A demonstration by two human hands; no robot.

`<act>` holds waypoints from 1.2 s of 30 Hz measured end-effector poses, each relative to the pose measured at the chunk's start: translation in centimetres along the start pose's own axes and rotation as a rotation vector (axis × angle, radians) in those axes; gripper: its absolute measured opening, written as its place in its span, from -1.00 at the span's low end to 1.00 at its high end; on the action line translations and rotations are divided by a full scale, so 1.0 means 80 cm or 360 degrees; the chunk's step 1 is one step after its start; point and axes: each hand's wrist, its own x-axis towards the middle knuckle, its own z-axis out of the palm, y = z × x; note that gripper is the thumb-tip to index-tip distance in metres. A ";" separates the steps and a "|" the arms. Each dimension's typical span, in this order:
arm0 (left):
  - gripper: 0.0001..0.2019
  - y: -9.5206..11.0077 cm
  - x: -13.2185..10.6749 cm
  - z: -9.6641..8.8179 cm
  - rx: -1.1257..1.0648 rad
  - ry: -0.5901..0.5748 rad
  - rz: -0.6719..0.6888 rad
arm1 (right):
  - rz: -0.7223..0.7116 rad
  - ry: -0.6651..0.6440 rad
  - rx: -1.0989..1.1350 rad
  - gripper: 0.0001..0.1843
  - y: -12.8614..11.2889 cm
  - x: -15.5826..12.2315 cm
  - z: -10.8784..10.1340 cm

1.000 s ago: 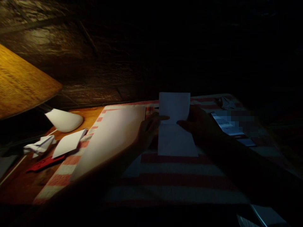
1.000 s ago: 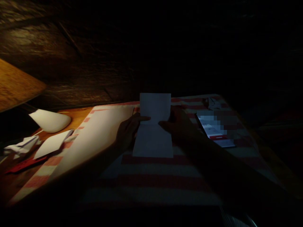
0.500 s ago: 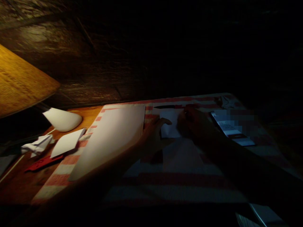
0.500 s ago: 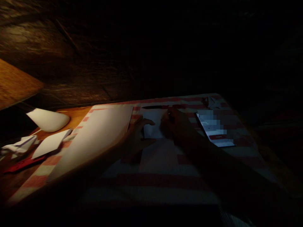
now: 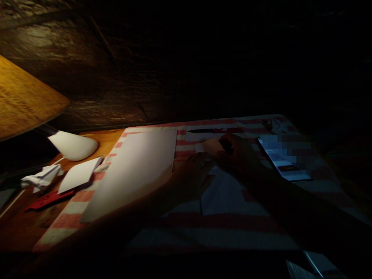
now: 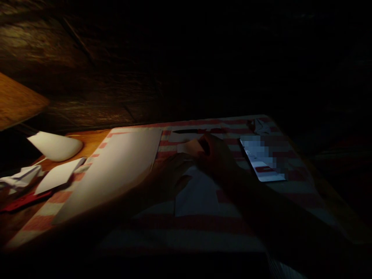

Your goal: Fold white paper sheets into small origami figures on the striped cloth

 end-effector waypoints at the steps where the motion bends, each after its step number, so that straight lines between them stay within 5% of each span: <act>1: -0.69 0.001 -0.002 0.000 -0.0007 0.0002 -0.0005 | -0.0041 -0.0031 0.0001 -0.80 -0.003 0.000 -0.001; 8: -0.53 0.003 -0.027 -0.002 -0.0026 0.0022 -0.0065 | -0.0340 -0.0259 0.0121 -0.78 -0.013 -0.002 -0.010; 16: -0.70 -0.014 -0.039 0.003 -0.0194 0.0159 -0.0159 | -0.0653 -0.0417 0.0234 -0.77 -0.004 0.002 -0.012; 27: -0.48 -0.009 -0.037 -0.007 0.0006 0.0236 -0.0267 | -0.0683 -0.0571 0.0243 -0.74 -0.005 0.003 -0.011; 36: -0.41 -0.011 -0.033 -0.008 -0.0277 0.0097 -0.0233 | -0.0780 -0.0638 0.0263 -0.85 -0.005 0.003 -0.007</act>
